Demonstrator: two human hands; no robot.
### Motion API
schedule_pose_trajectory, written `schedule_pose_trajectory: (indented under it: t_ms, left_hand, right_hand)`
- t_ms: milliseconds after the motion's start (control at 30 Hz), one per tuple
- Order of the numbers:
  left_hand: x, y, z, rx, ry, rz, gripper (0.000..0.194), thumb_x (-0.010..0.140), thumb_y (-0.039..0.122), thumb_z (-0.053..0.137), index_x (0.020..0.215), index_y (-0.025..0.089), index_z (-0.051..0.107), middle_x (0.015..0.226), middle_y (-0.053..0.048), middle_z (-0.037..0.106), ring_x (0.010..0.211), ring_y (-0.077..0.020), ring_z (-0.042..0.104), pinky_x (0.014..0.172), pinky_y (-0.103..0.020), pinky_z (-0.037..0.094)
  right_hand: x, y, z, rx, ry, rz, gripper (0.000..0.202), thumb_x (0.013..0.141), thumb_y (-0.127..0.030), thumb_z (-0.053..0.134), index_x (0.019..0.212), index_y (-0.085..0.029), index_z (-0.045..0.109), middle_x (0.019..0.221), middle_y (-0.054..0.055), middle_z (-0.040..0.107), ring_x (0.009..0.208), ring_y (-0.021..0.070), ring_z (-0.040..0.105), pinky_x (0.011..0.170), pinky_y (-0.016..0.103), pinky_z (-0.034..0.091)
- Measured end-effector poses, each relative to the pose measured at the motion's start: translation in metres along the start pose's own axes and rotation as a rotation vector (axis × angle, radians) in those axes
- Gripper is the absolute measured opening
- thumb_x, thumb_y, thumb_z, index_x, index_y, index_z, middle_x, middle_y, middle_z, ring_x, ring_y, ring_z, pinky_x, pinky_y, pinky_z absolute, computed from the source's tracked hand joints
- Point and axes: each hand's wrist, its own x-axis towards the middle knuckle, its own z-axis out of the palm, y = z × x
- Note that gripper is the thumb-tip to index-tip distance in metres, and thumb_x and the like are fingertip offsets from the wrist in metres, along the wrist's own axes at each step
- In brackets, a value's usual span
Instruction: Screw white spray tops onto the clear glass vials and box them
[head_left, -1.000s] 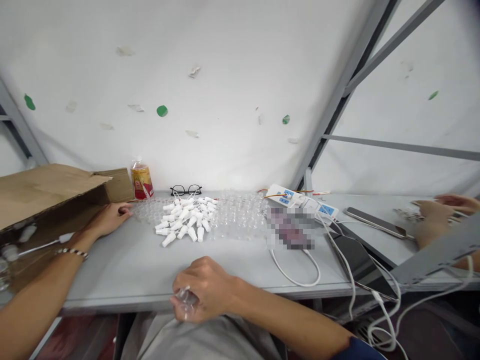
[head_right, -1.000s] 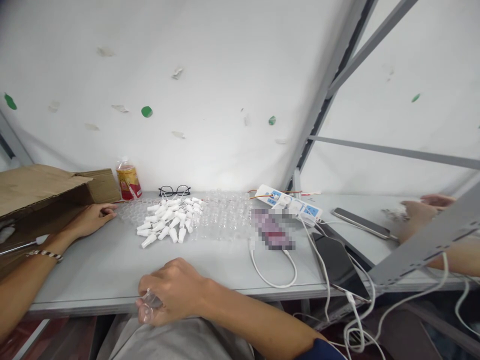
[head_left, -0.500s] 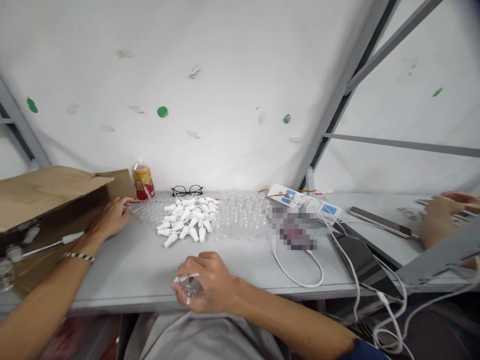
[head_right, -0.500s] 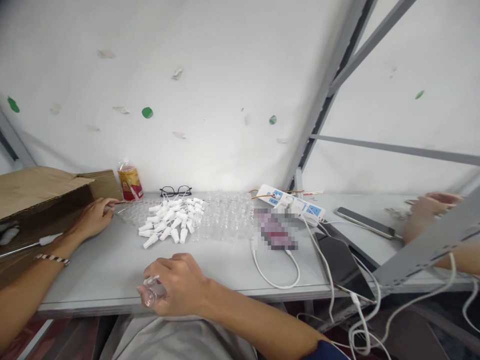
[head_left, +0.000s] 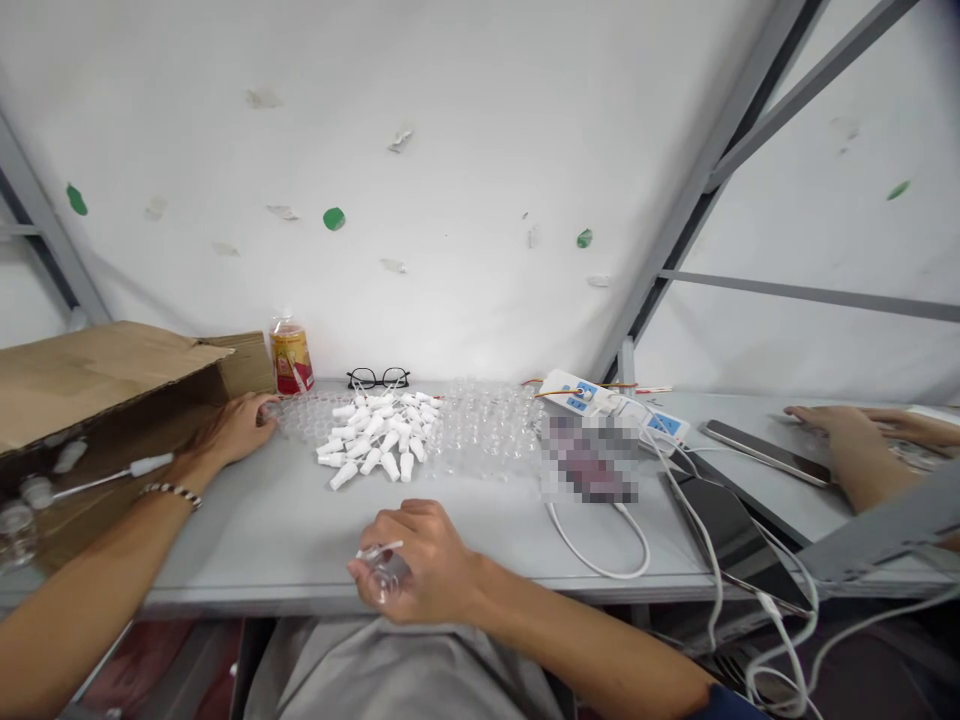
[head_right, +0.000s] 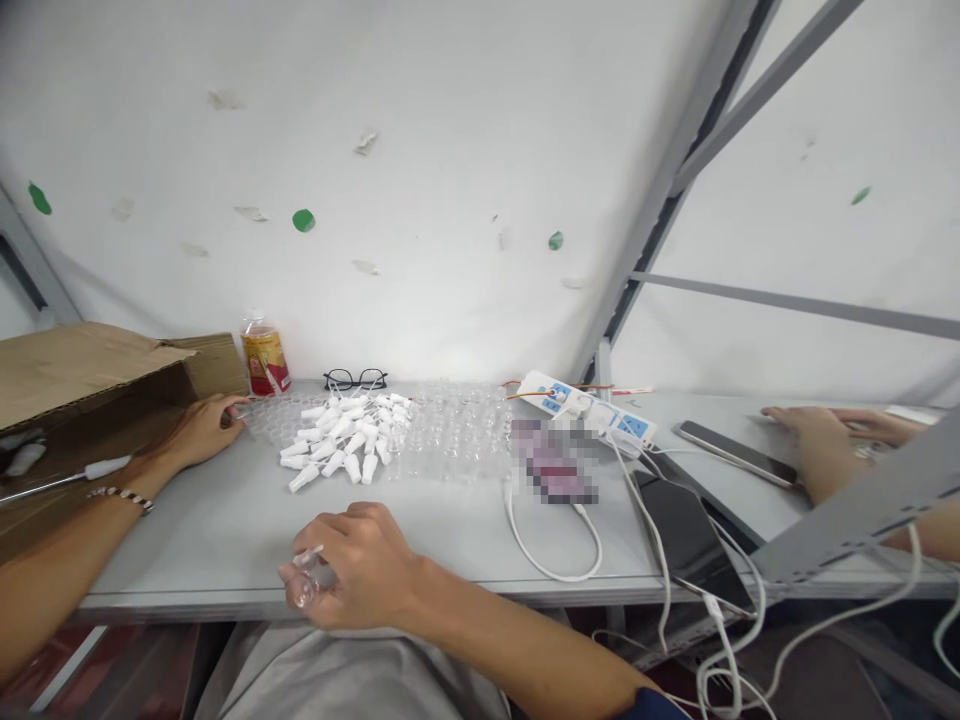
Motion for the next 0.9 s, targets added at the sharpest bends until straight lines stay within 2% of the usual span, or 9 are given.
schedule_pose_trajectory:
  t_ms: [100,233,333,467,600,700,800,900]
  left_hand:
    - [0.000,-0.002,-0.001,0.052,0.001,-0.003,0.040,0.079,0.031,0.053,0.115,0.018,0.064,0.093,-0.004,0.061,0.086,-0.0202,0.054,0.082,-0.030,0.041]
    - [-0.002,0.001,-0.005,0.065,-0.005,-0.010,0.037,0.081,0.036,0.052,0.108,0.014,0.062,0.089,-0.004,0.064,0.083,-0.0186,0.054,0.077,-0.026,0.042]
    - [-0.004,0.005,-0.009,0.037,-0.026,-0.002,0.037,0.081,0.040,0.053,0.105,0.014,0.060,0.092,-0.004,0.067,0.076,-0.0164,0.056,0.073,-0.024,0.044]
    - [-0.005,0.009,-0.012,-0.004,-0.059,0.037,0.030,0.078,0.036,0.055,0.100,0.015,0.061,0.098,-0.006,0.070,0.077,-0.0170,0.058,0.076,-0.026,0.047]
    - [-0.005,0.009,-0.012,-0.019,-0.063,0.054,0.034,0.078,0.032,0.054,0.106,0.014,0.060,0.101,-0.008,0.070,0.078,-0.0173,0.060,0.079,-0.027,0.046]
    - [-0.005,0.006,-0.012,-0.016,-0.060,0.048,0.036,0.079,0.031,0.052,0.111,0.015,0.057,0.100,-0.006,0.069,0.077,-0.0166,0.060,0.078,-0.026,0.046]
    - [-0.009,0.014,-0.014,0.027,0.023,0.080,0.032,0.081,0.030,0.049,0.108,0.017,0.057,0.100,-0.005,0.067,0.075,-0.0161,0.059,0.075,-0.026,0.045]
    - [-0.018,0.040,-0.014,0.056,0.135,0.247,0.029,0.086,0.035,0.044,0.101,0.016,0.060,0.094,-0.006,0.065,0.075,-0.0174,0.057,0.073,-0.027,0.044]
  right_hand:
    - [-0.001,0.002,0.001,-0.023,-0.024,0.004,0.011,0.084,-0.030,0.052,0.078,-0.020,0.051,0.054,-0.005,0.059,0.038,0.0061,0.044,0.045,0.021,0.034]
    - [-0.002,0.003,0.002,-0.024,-0.036,-0.006,0.013,0.084,-0.032,0.051,0.077,-0.020,0.051,0.053,-0.006,0.059,0.039,0.0062,0.045,0.045,0.022,0.033]
    - [-0.001,0.003,0.001,-0.010,-0.026,-0.009,0.013,0.084,-0.031,0.052,0.077,-0.020,0.051,0.054,-0.006,0.060,0.040,0.0064,0.047,0.045,0.021,0.034]
    - [0.000,0.003,0.000,-0.013,-0.048,-0.014,0.013,0.084,-0.032,0.052,0.078,-0.021,0.051,0.054,-0.006,0.060,0.040,0.0066,0.049,0.046,0.021,0.035]
    - [-0.001,0.003,0.001,-0.005,-0.028,-0.025,0.013,0.084,-0.032,0.053,0.078,-0.021,0.050,0.054,-0.006,0.060,0.040,0.0064,0.049,0.046,0.021,0.035]
    - [-0.002,0.004,0.001,-0.015,-0.048,-0.022,0.014,0.085,-0.032,0.052,0.078,-0.021,0.051,0.053,-0.006,0.059,0.041,0.0068,0.049,0.046,0.021,0.035]
    - [-0.001,0.003,0.002,-0.009,-0.037,0.007,0.014,0.085,-0.033,0.052,0.077,-0.020,0.052,0.054,-0.005,0.059,0.040,0.0067,0.047,0.046,0.021,0.035]
    - [0.002,0.002,0.000,0.066,0.050,0.143,0.014,0.084,-0.033,0.055,0.077,-0.020,0.055,0.059,-0.003,0.061,0.043,0.0068,0.047,0.046,0.020,0.037]
